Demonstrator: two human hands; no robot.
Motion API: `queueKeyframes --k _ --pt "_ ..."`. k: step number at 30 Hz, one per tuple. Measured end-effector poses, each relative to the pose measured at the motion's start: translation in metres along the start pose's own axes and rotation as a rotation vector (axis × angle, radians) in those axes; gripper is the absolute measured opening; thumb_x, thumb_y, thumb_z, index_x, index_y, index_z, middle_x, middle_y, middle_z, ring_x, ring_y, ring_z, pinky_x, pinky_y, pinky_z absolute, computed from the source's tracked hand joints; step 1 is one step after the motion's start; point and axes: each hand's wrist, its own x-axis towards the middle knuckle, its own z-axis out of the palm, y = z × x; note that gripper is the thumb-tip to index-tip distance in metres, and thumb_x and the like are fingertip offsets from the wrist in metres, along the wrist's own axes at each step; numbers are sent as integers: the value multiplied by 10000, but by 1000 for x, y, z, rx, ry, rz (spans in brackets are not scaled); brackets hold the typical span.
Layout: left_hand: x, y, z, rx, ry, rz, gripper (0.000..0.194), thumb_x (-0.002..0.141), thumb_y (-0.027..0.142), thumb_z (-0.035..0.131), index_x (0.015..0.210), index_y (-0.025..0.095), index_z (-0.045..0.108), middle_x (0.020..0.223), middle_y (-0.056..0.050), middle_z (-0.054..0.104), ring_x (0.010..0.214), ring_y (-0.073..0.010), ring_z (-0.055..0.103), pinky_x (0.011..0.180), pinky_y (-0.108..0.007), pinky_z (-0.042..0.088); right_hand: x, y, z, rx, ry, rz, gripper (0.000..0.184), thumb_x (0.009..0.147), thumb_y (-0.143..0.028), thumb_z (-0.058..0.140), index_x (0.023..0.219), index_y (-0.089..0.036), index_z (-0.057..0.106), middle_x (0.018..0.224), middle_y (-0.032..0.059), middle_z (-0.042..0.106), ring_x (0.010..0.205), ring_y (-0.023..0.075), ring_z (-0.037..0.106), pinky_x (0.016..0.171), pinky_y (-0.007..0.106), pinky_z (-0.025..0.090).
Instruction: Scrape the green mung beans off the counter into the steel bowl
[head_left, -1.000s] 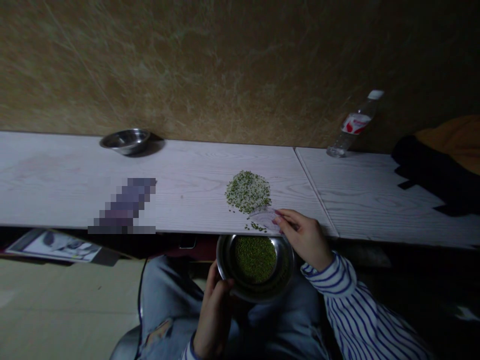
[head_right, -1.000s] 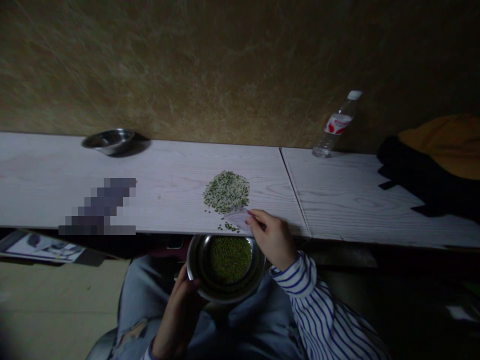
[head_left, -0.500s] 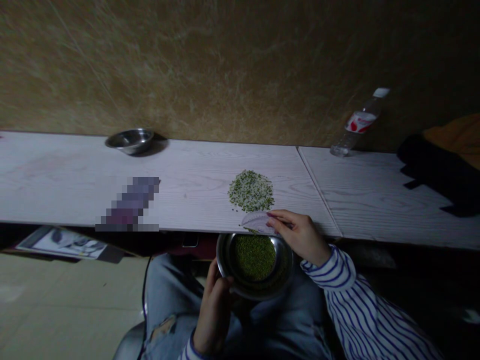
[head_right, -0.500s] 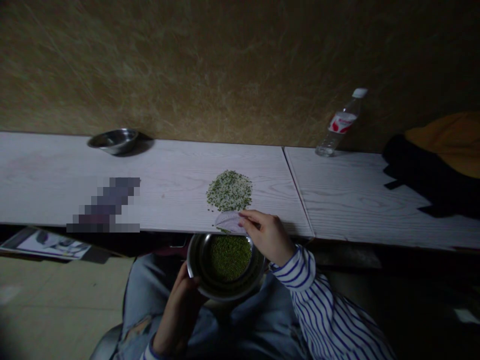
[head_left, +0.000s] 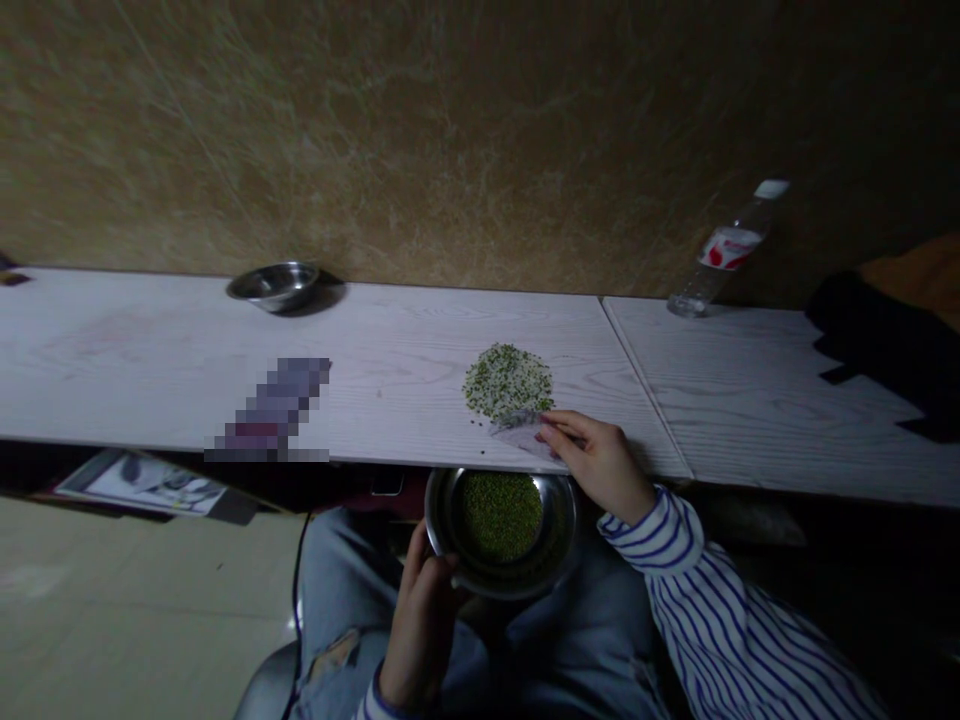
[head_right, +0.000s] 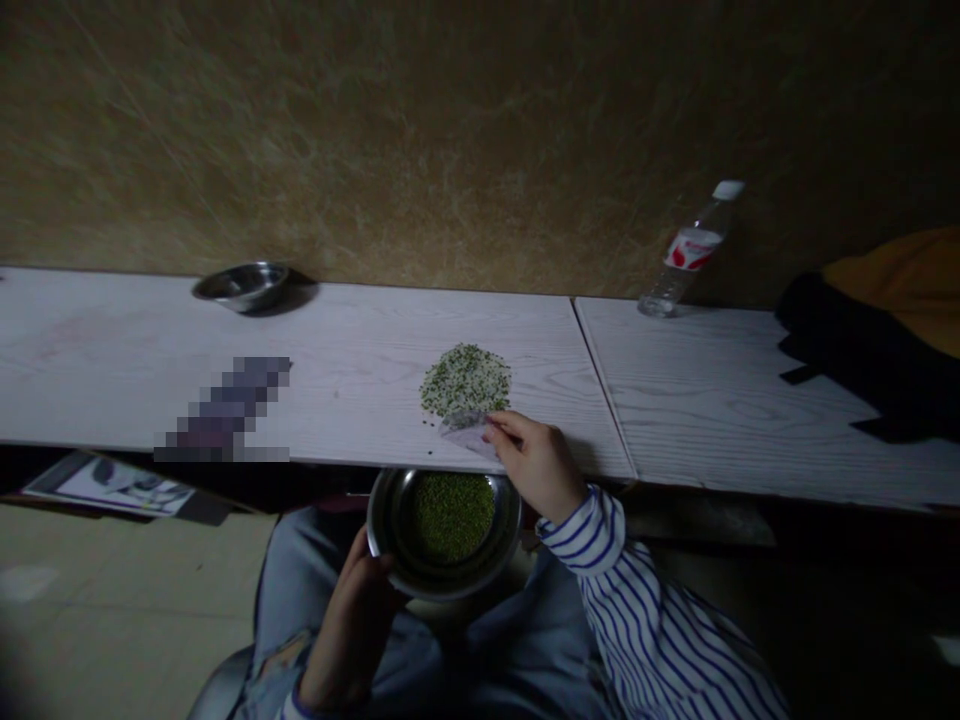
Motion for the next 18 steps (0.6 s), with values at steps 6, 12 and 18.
queueKeyframes --k 6,12,18 --pt "1 7 -6 23 15 45 525 763 222 626 1281 245 543 1160 -70 640 970 -234 589 732 -345 527 -8 -8 10 -12 -62 -23 269 862 -346 602 1057 -212 730 976 72 768 875 211 733 800 328 598" --pt "2 6 -6 33 -3 32 416 776 206 588 1190 238 569 1145 -57 640 967 -222 587 723 -318 515 -9 2 -5 29 48 48 308 845 -384 624 1052 -178 724 972 98 763 814 223 737 711 332 617" --pt "3 5 -7 -5 21 23 422 727 240 644 1148 233 608 1077 -48 674 912 -222 613 775 -350 516 -1 9 -7 23 95 45 321 840 -405 631 1052 -183 724 970 102 764 801 236 738 679 334 621"
